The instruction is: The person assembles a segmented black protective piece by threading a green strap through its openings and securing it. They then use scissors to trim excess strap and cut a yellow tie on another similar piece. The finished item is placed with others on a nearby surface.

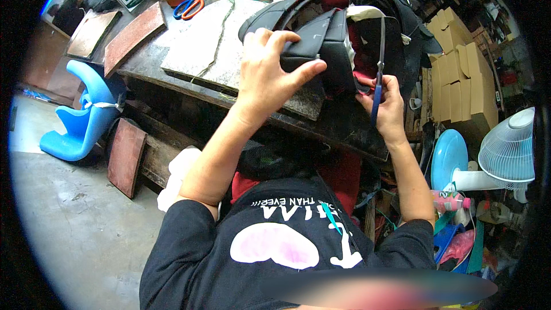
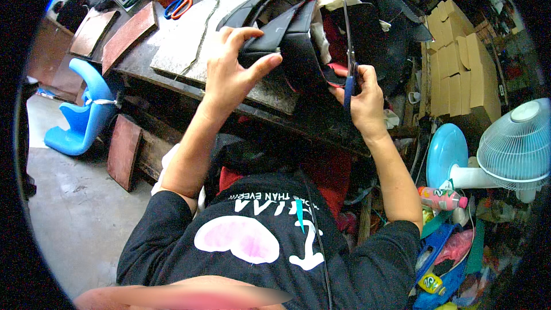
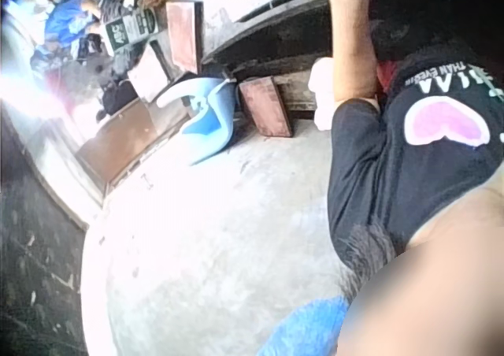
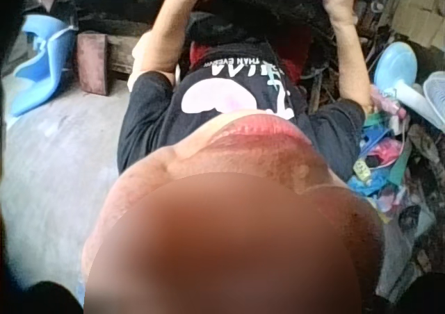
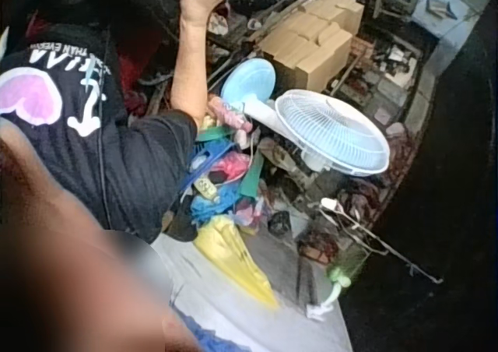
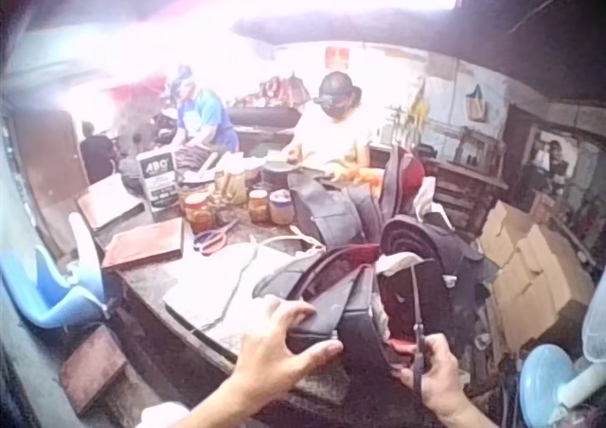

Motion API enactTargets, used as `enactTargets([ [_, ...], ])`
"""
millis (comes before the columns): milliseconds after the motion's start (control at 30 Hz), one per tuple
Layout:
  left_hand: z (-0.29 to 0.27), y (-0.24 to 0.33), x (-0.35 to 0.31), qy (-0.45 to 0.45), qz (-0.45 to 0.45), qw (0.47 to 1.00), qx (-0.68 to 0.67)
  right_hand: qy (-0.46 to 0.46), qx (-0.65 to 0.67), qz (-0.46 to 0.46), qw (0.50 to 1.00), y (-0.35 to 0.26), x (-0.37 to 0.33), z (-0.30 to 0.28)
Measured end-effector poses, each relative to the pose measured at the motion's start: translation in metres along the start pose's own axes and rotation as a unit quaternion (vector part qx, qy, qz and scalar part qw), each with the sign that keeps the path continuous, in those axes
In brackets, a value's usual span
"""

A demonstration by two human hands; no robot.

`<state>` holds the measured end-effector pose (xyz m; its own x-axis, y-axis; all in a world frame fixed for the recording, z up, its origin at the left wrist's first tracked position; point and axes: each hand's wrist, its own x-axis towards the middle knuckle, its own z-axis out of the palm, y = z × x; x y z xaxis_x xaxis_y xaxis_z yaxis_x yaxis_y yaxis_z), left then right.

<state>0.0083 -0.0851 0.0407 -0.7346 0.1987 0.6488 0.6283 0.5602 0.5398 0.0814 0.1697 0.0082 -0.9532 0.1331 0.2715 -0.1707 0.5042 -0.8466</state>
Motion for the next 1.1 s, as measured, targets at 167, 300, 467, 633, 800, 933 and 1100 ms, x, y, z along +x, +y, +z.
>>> enactTargets([
  [167, -0.005, 0.006, -0.007, 0.045, -0.027, 0.967, -0.249, 0.139, 0.131, 0.014, 0.982, -0.015, 0.023, 0.007],
  [300, -0.009, -0.005, 0.018, 0.041, -0.006, 0.882, -0.470, 0.168, 0.114, -0.048, 0.978, -0.052, 0.045, -0.018],
  [467, -0.022, -0.023, 0.017, 0.119, 0.039, 0.962, -0.242, 0.158, 0.040, -0.083, 0.983, -0.063, 0.071, -0.028],
  [633, -0.025, -0.036, -0.009, 0.085, -0.037, 0.967, -0.236, 0.056, 0.112, 0.014, 0.992, -0.029, 0.056, -0.001],
  [800, -0.027, -0.059, -0.021, 0.085, -0.070, 0.991, -0.077, 0.076, 0.094, 0.012, 0.993, -0.039, 0.049, -0.020],
  [933, -0.011, -0.078, -0.012, 0.022, -0.268, 0.958, -0.102, 0.229, 0.022, -0.060, 0.971, -0.052, 0.071, -0.064],
  [1100, 0.022, -0.088, 0.014, -0.008, -0.272, 0.957, -0.098, 0.278, -0.032, 0.016, 0.960, -0.036, 0.089, -0.070],
])
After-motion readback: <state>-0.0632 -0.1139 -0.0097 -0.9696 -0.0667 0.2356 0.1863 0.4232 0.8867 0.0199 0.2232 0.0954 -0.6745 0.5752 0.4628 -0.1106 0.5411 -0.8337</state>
